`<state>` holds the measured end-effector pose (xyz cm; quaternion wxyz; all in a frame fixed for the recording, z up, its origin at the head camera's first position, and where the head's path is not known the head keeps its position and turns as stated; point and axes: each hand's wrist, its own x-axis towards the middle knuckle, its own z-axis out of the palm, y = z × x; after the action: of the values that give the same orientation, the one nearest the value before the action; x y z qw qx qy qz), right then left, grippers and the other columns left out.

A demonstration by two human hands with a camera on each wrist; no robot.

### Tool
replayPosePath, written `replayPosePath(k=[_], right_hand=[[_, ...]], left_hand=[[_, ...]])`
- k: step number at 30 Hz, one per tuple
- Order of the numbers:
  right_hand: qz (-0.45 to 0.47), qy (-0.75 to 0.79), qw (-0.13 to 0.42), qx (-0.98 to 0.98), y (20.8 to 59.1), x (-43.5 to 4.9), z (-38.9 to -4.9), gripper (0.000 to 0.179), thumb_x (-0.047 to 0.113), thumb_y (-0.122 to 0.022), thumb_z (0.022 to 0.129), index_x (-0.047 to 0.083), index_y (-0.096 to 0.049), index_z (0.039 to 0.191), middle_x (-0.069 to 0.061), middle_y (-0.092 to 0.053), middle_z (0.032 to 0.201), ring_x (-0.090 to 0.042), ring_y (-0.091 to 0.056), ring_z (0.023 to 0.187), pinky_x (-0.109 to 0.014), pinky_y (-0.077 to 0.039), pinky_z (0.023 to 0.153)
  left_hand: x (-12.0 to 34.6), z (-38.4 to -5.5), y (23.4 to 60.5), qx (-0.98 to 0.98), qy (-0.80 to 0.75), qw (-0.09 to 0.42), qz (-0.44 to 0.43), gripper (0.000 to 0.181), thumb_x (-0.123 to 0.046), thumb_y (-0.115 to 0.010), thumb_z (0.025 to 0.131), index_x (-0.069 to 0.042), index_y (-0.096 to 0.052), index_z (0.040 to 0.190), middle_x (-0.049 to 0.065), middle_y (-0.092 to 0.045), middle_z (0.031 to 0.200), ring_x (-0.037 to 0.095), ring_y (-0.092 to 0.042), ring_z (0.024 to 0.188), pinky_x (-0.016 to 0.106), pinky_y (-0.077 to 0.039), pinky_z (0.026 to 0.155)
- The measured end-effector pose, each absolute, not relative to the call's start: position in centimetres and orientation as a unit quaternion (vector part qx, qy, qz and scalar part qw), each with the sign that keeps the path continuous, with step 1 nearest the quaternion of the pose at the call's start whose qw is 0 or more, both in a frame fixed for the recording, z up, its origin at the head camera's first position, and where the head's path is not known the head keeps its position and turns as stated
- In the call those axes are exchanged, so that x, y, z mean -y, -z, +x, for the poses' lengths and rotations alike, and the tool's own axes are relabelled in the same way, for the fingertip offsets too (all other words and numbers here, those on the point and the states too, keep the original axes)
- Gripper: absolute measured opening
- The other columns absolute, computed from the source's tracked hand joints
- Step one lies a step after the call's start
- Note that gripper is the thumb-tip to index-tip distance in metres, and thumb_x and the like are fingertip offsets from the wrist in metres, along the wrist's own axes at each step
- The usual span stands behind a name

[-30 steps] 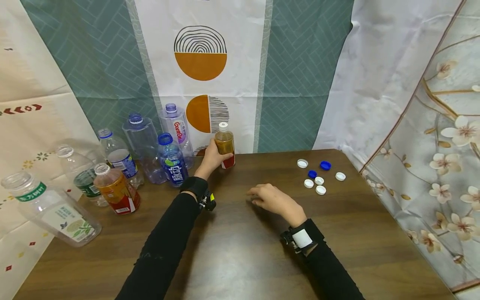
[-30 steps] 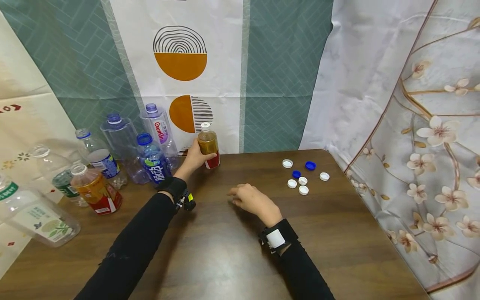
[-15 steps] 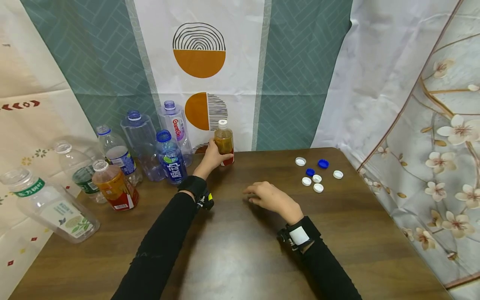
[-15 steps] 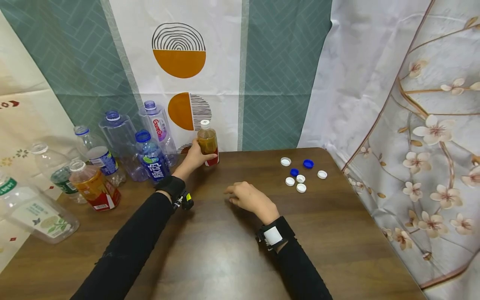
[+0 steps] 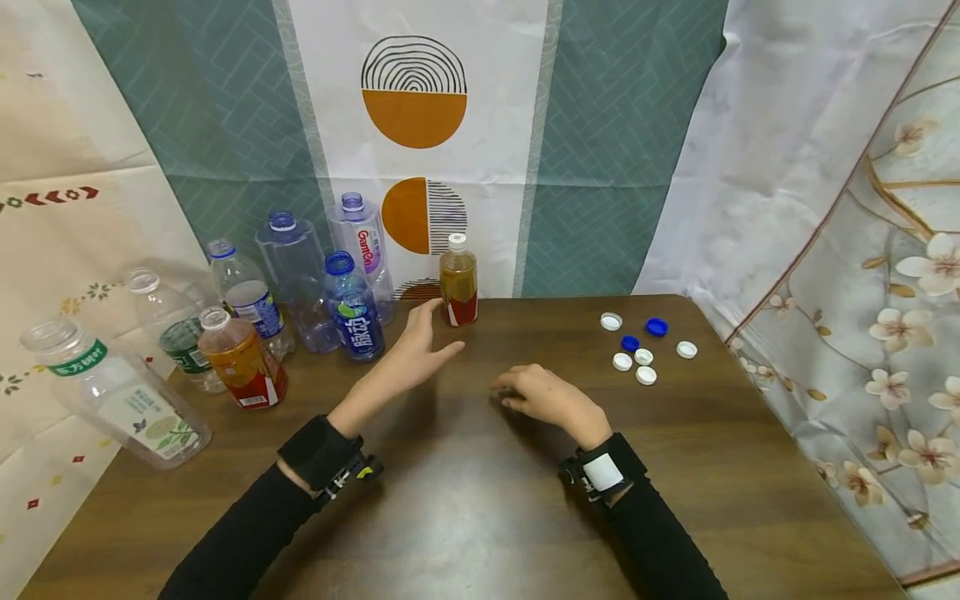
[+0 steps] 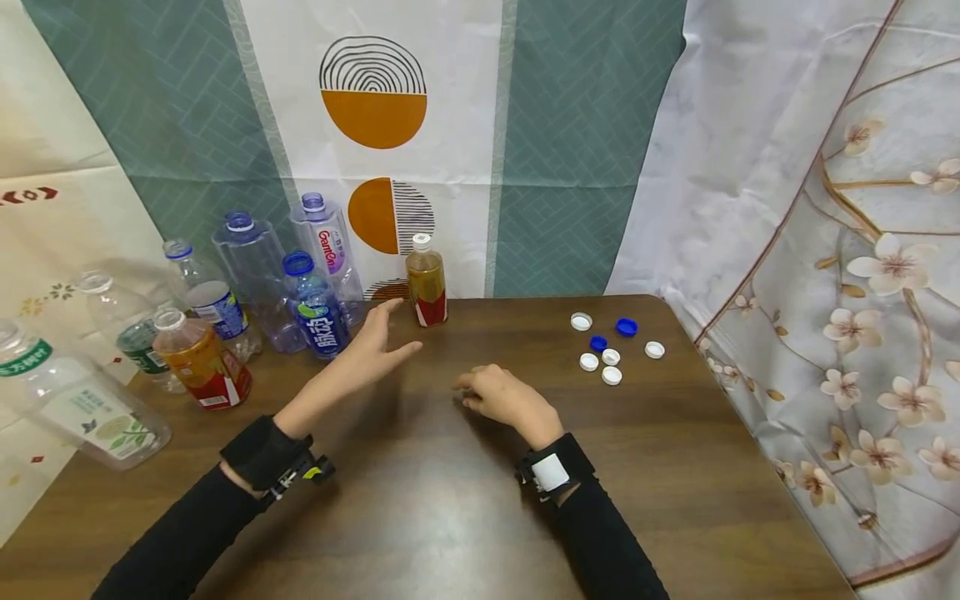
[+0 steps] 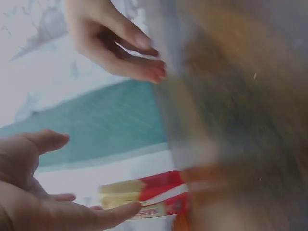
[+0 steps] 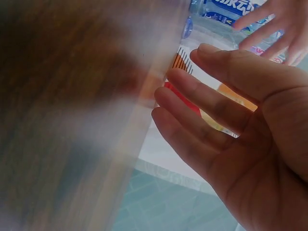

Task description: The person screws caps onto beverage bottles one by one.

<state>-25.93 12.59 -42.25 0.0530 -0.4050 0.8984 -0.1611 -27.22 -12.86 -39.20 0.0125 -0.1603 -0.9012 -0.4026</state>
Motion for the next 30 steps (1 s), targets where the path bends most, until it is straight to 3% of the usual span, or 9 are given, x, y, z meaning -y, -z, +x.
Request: replayPosePath(k=[8, 14, 16, 18, 22, 24, 25, 27, 30], right_hand=[[-0.4, 0.175, 0.067, -0.897, 42.2, -13.4, -25.5, 0.03, 0.005, -0.069, 0.096, 0.001, -0.069, 0.126, -0.013, -0.07, 0.116, -0.025, -0.068, 0.104, -0.037, -0.058, 0.088], [-0.401, 0.171, 0.064, -0.898, 42.3, -14.0, -25.4, 0.029, 0.004, -0.069, 0.095, 0.001, -0.069, 0.125, -0.012, -0.07, 0.116, -0.025, -0.069, 0.104, -0.036, -0.058, 0.087], [-0.399, 0.17, 0.066, -0.899, 42.3, -14.1, -25.4, 0.029, 0.004, -0.069, 0.095, 0.001, -0.069, 0.124, -0.012, -0.07, 0.117, -0.025, -0.068, 0.105, -0.036, -0.058, 0.088], [-0.395, 0.17, 0.067, -0.9, 42.2, -14.3, -25.4, 0.03, 0.005, -0.069, 0.096, 0.001, -0.069, 0.125, -0.011, -0.07, 0.118, -0.025, -0.068, 0.105, -0.036, -0.058, 0.088], [-0.389, 0.172, 0.075, -0.902, 42.1, -14.5, -25.3, 0.03, 0.005, -0.069, 0.096, 0.002, -0.068, 0.126, -0.011, -0.069, 0.119, -0.025, -0.068, 0.107, -0.037, -0.058, 0.089], [-0.389, 0.172, 0.076, -0.902, 42.0, -14.5, -25.3, 0.03, 0.005, -0.069, 0.096, 0.002, -0.068, 0.126, -0.011, -0.069, 0.119, -0.025, -0.068, 0.107, -0.037, -0.058, 0.09], [-0.391, 0.173, 0.076, -0.901, 42.0, -14.5, -25.3, 0.03, 0.006, -0.069, 0.096, 0.002, -0.068, 0.126, -0.011, -0.069, 0.119, -0.025, -0.068, 0.107, -0.037, -0.058, 0.09], [-0.393, 0.173, 0.076, -0.9, 41.9, -14.4, -25.3, 0.03, 0.006, -0.069, 0.096, 0.002, -0.069, 0.125, -0.011, -0.07, 0.119, -0.025, -0.068, 0.107, -0.037, -0.058, 0.09], [-0.397, 0.169, 0.072, -0.899, 41.9, -14.2, -25.4, 0.029, 0.006, -0.07, 0.096, 0.002, -0.069, 0.125, -0.011, -0.07, 0.118, -0.025, -0.068, 0.107, -0.037, -0.058, 0.09]], left_hand=[[16.7, -18.5, 35.6, 0.899, 0.395, 0.032, -0.188, 0.07, -0.02, -0.067, 0.099, -0.006, -0.027, 0.154, 0.021, -0.034, 0.154, 0.041, -0.041, 0.139, 0.061, -0.039, 0.111], [20.2, -13.0, 36.4, 0.888, 0.431, 0.017, -0.16, 0.062, -0.016, -0.066, 0.1, -0.006, -0.032, 0.151, 0.02, -0.04, 0.153, 0.043, -0.045, 0.137, 0.06, -0.047, 0.103], [21.3, -11.6, 37.0, 0.886, 0.438, 0.028, -0.153, 0.06, -0.013, -0.067, 0.1, -0.007, -0.034, 0.15, 0.02, -0.043, 0.151, 0.042, -0.05, 0.133, 0.054, -0.052, 0.1], [22.6, -10.6, 37.7, 0.873, 0.464, 0.041, -0.145, 0.056, -0.007, -0.065, 0.099, -0.006, -0.037, 0.148, 0.021, -0.046, 0.148, 0.03, -0.057, 0.128, 0.042, -0.056, 0.097], [26.0, -8.9, 39.8, 0.845, 0.521, 0.072, -0.094, 0.046, 0.003, -0.059, 0.1, -0.008, -0.043, 0.142, -0.008, -0.055, 0.137, -0.004, -0.06, 0.114, 0.015, -0.055, 0.084], [27.9, -8.1, 40.8, 0.849, 0.518, 0.095, -0.046, 0.044, 0.004, -0.058, 0.1, -0.004, -0.041, 0.14, -0.017, -0.053, 0.128, -0.015, -0.056, 0.106, 0.011, -0.053, 0.079], [28.8, -7.8, 41.2, 0.858, 0.501, 0.115, -0.016, 0.045, 0.004, -0.059, 0.1, -0.002, -0.039, 0.139, -0.016, -0.053, 0.126, -0.019, -0.052, 0.103, 0.008, -0.051, 0.077], [30.4, -7.3, 41.5, 0.875, 0.458, 0.146, 0.059, 0.05, 0.001, -0.061, 0.099, 0.002, -0.032, 0.139, -0.002, -0.051, 0.123, -0.019, -0.047, 0.098, 0.001, -0.044, 0.078], [32.4, -7.5, 41.6, 0.88, 0.391, 0.219, 0.155, 0.068, 0.0, -0.065, 0.092, 0.01, -0.018, 0.14, 0.024, -0.037, 0.125, 0.007, -0.046, 0.108, 0.007, -0.032, 0.093]])
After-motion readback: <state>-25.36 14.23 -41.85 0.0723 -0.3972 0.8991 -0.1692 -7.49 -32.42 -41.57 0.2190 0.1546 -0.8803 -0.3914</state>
